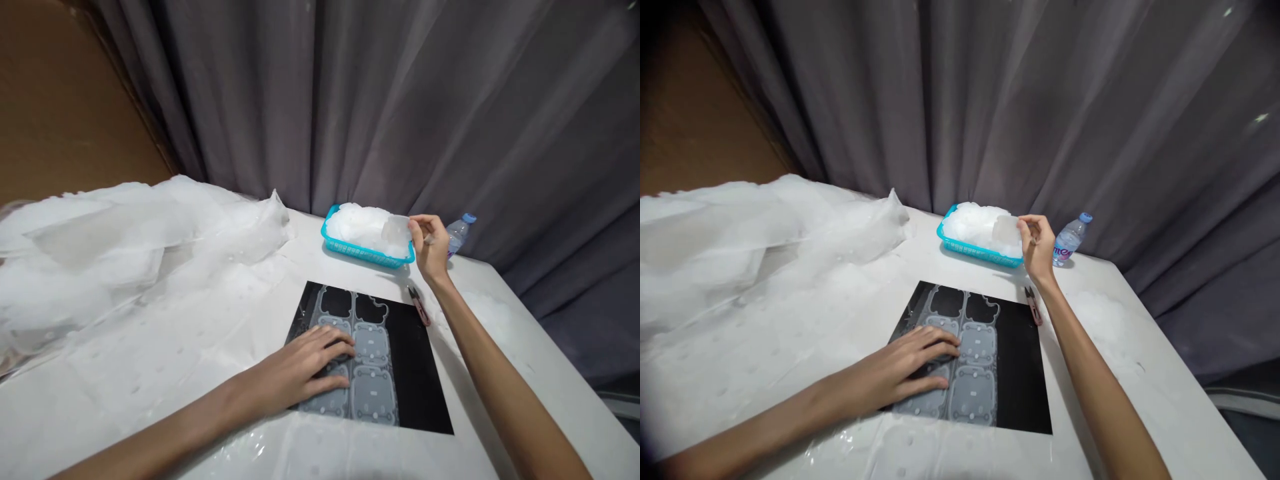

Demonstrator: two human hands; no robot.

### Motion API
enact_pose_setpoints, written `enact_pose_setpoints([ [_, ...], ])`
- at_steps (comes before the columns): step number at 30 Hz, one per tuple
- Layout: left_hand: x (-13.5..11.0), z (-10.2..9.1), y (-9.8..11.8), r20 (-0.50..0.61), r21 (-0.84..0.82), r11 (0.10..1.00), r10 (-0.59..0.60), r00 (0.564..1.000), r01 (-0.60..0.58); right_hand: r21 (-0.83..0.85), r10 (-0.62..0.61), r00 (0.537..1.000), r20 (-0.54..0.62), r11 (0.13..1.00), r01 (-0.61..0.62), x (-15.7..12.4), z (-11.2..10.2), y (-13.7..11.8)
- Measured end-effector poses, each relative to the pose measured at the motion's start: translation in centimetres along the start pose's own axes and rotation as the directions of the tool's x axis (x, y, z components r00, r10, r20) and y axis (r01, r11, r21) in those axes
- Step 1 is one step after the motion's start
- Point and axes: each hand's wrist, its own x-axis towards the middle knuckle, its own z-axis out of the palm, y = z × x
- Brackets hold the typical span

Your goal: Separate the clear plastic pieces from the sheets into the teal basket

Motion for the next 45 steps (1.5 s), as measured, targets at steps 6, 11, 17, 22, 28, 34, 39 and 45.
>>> enact_pose_setpoints([
  [6, 0.0, 0.0, -0.2, 0.014, 0.008, 1.0, -0.018, 1.0, 0.018, -0.098, -0.025, 1.0, -0.006, 0.995, 0.024, 3.1, 3.3, 1.5],
  [11, 0.0, 0.1, 0.0, 0.004, -0.005, 1.0, -0.027, 1.0, 0.027, -0.182, -0.038, 0.99, 0.132, 0.981, 0.062, 1.0, 6.3, 1.3],
  [17, 0.0, 0.2, 0.3, 0.021, 0.022, 1.0, -0.02, 1.0, 0.019, -0.295, -0.038, 0.972, 0.234, 0.949, 0.108, -0.1, 6.4, 1.1],
  [22, 0.1, 0.1, 0.4, 0.05, 0.036, 0.999, -0.038, 0.998, 0.037, -0.395, -0.058, 0.961, 0.271, 0.904, 0.165, -0.2, 5.7, 0.7],
  [28, 0.2, 0.1, 0.2, 0.032, 0.033, 0.999, -0.021, 0.999, 0.02, -0.478, -0.08, 0.978, 0.193, 0.863, 0.165, 0.3, 5.7, 1.1],
  [34, 0.2, 0.2, 0.2, 0.013, 0.037, 0.999, 0.005, 1.0, -0.006, -0.487, -0.126, 0.95, 0.286, 0.835, 0.257, -0.5, 5.5, 1.7],
  [39, 0.2, -0.2, 0.6, 0.064, 0.06, 0.998, -0.038, 0.997, 0.035, -0.543, -0.135, 0.948, 0.289, 0.792, 0.278, -0.7, 5.4, 1.7],
  [45, 0.2, 0.1, 0.2, 0.052, 0.092, 0.996, -0.028, 0.998, 0.023, -0.628, -0.088, 0.969, 0.231, 0.748, 0.217, -0.8, 5.5, 1.5],
])
